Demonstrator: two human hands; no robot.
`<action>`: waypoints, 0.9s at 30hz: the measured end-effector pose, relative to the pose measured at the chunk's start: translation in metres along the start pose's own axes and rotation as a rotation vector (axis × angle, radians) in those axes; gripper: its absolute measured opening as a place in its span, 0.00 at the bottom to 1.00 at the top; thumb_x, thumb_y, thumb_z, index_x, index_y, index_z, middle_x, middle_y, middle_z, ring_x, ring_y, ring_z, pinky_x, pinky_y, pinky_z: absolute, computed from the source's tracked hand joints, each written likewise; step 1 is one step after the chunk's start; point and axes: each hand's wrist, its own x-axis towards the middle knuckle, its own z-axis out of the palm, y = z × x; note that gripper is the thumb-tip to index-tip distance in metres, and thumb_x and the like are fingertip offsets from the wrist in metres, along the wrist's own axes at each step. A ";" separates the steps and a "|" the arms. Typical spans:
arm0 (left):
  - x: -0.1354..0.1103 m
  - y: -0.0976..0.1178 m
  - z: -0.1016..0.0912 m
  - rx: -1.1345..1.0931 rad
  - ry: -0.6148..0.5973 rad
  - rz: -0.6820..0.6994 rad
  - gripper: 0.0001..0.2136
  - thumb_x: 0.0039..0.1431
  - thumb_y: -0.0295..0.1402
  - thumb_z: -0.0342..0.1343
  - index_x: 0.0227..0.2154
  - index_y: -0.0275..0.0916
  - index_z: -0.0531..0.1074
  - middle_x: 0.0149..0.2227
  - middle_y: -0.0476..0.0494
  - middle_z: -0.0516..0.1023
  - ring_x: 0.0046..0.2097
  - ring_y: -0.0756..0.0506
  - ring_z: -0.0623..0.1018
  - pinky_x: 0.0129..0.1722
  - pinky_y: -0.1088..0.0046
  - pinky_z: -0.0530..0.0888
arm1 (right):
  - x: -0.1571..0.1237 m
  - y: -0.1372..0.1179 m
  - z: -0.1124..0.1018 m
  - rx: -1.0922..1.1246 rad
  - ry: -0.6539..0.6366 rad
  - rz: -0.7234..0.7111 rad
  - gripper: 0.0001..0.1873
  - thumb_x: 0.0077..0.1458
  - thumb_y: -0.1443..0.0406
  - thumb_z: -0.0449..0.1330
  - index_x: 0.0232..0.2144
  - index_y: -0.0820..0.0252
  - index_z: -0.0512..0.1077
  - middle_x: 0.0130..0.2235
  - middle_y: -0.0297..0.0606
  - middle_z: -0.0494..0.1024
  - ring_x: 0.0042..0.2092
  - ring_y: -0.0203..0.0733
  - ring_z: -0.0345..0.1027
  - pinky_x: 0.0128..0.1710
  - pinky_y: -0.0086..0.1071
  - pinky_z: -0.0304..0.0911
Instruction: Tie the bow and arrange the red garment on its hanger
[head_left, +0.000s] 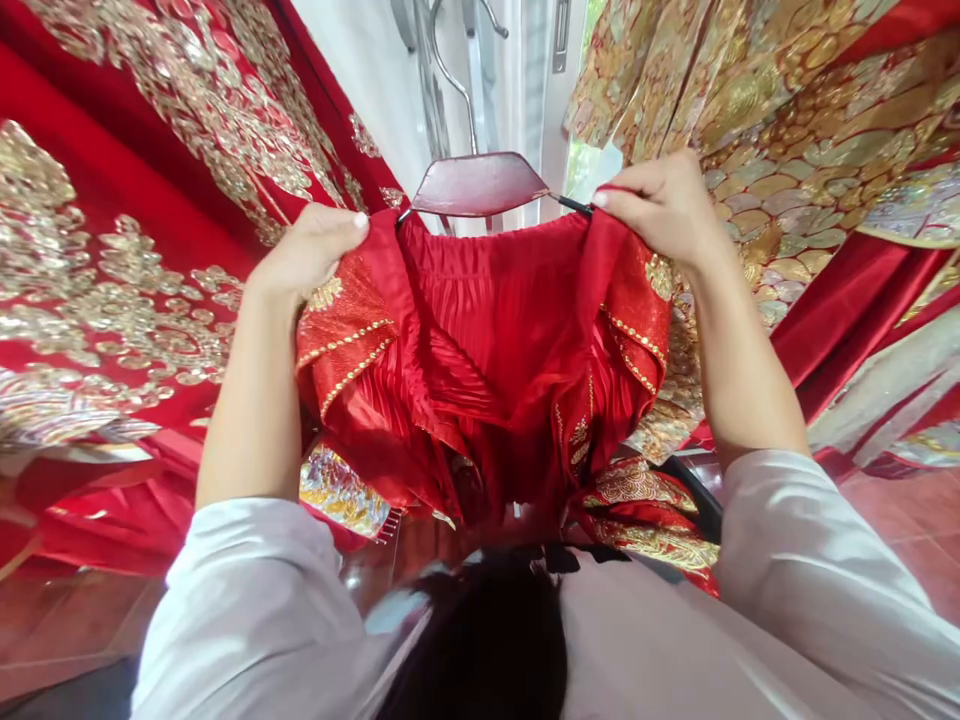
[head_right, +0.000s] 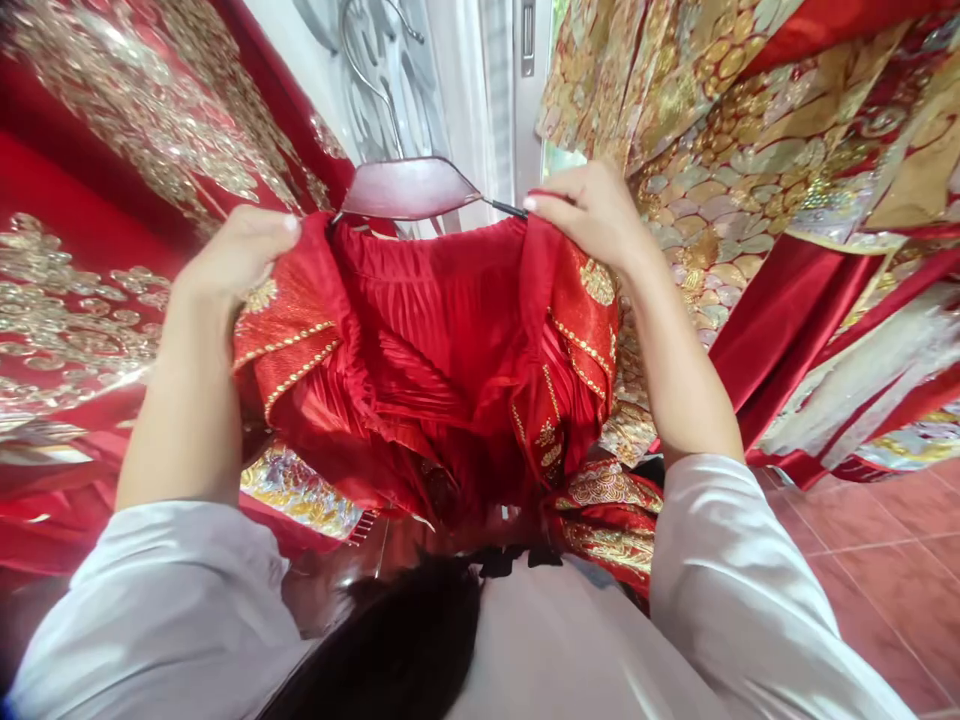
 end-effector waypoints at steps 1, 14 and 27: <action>0.005 -0.005 0.002 -0.021 -0.014 -0.032 0.35 0.54 0.60 0.47 0.32 0.21 0.66 0.29 0.48 0.73 0.39 0.47 0.76 0.45 0.58 0.71 | 0.008 0.001 0.000 -0.001 -0.067 -0.006 0.25 0.50 0.51 0.64 0.13 0.58 0.63 0.16 0.27 0.51 0.22 0.28 0.43 0.27 0.27 0.54; -0.115 0.022 0.051 0.375 1.123 0.042 0.22 0.62 0.47 0.35 0.28 0.37 0.68 0.32 0.48 0.69 0.44 0.45 0.72 0.53 0.58 0.65 | -0.124 -0.056 0.041 -0.334 0.823 0.057 0.16 0.62 0.63 0.51 0.24 0.60 0.71 0.26 0.36 0.73 0.32 0.37 0.68 0.37 0.32 0.61; -0.171 -0.063 0.303 0.152 0.231 -0.384 0.04 0.56 0.28 0.54 0.27 0.35 0.68 0.29 0.41 0.73 0.35 0.45 0.75 0.38 0.67 0.73 | -0.219 -0.057 0.240 0.145 -0.032 0.857 0.12 0.52 0.61 0.56 0.37 0.60 0.74 0.40 0.44 0.74 0.39 0.45 0.67 0.41 0.34 0.59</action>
